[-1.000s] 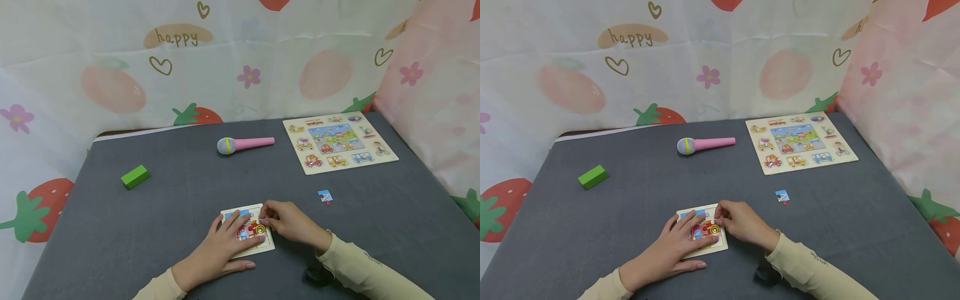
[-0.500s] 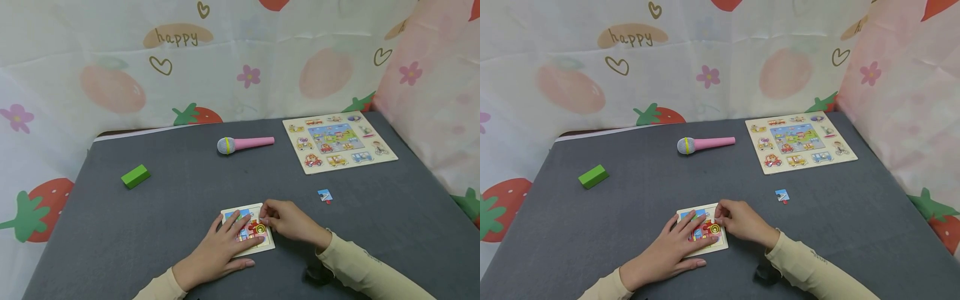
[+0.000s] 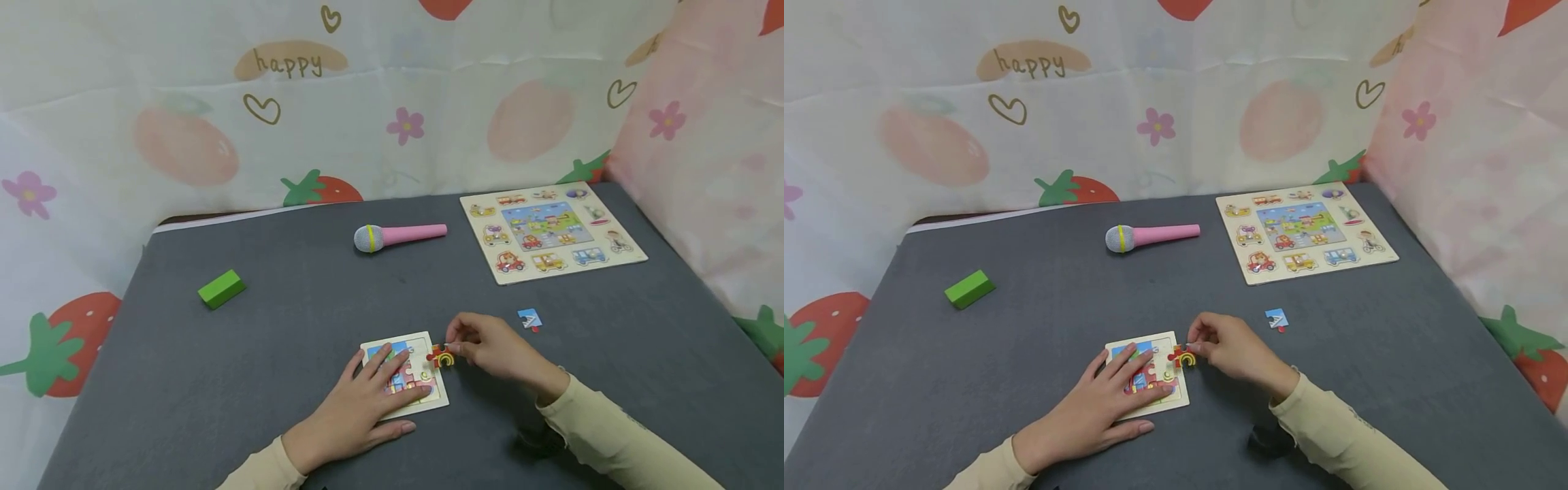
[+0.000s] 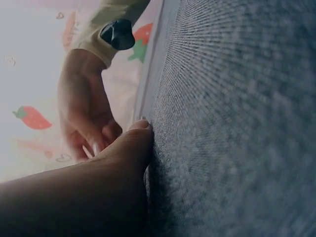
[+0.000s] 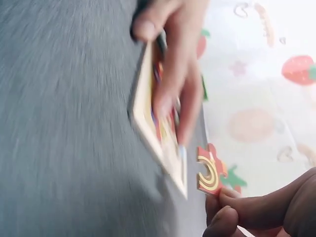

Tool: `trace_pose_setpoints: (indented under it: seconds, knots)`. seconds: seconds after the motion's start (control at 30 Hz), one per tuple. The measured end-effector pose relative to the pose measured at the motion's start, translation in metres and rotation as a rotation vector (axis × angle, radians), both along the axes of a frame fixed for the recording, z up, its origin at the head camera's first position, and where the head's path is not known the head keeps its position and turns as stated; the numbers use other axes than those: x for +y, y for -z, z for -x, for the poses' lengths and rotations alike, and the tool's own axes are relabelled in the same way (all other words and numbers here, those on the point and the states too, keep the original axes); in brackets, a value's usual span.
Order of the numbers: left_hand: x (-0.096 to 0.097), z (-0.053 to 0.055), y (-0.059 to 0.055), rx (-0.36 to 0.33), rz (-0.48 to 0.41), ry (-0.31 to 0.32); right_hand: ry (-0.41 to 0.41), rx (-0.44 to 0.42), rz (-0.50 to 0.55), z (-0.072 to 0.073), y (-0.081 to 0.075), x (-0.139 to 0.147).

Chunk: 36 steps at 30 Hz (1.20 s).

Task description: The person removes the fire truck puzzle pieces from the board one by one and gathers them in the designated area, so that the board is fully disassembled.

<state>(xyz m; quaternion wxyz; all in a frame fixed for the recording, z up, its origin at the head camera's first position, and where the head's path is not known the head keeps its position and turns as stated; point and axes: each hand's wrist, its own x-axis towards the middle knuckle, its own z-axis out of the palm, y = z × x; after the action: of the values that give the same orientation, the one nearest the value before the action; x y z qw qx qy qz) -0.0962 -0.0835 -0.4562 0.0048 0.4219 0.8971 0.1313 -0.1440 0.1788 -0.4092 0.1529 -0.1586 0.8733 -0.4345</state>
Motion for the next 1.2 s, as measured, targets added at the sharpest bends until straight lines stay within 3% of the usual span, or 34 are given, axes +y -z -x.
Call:
trace_pose_setpoints:
  seconds: [0.2,0.37,0.53,0.8,1.2]
  knots:
    - [-0.002,0.002,0.003,0.028,-0.049,0.015,0.000,0.008,-0.077,0.004,-0.012,0.051]
    - [-0.001,0.001,0.008,0.004,-0.071,0.024,-0.018,-0.069,-0.149,0.006,-0.014,0.099]
    - [-0.002,0.001,0.008,-0.028,-0.078,0.023,-0.008,-0.095,-0.161,0.008,-0.011,0.130]
    - [-0.003,0.002,0.007,-0.052,-0.082,0.019,0.046,-0.112,-0.171,0.011,-0.006,0.140]
    - [-0.003,0.003,0.005,-0.055,-0.080,0.018,0.085,-0.023,-0.214,0.007,0.005,0.138]
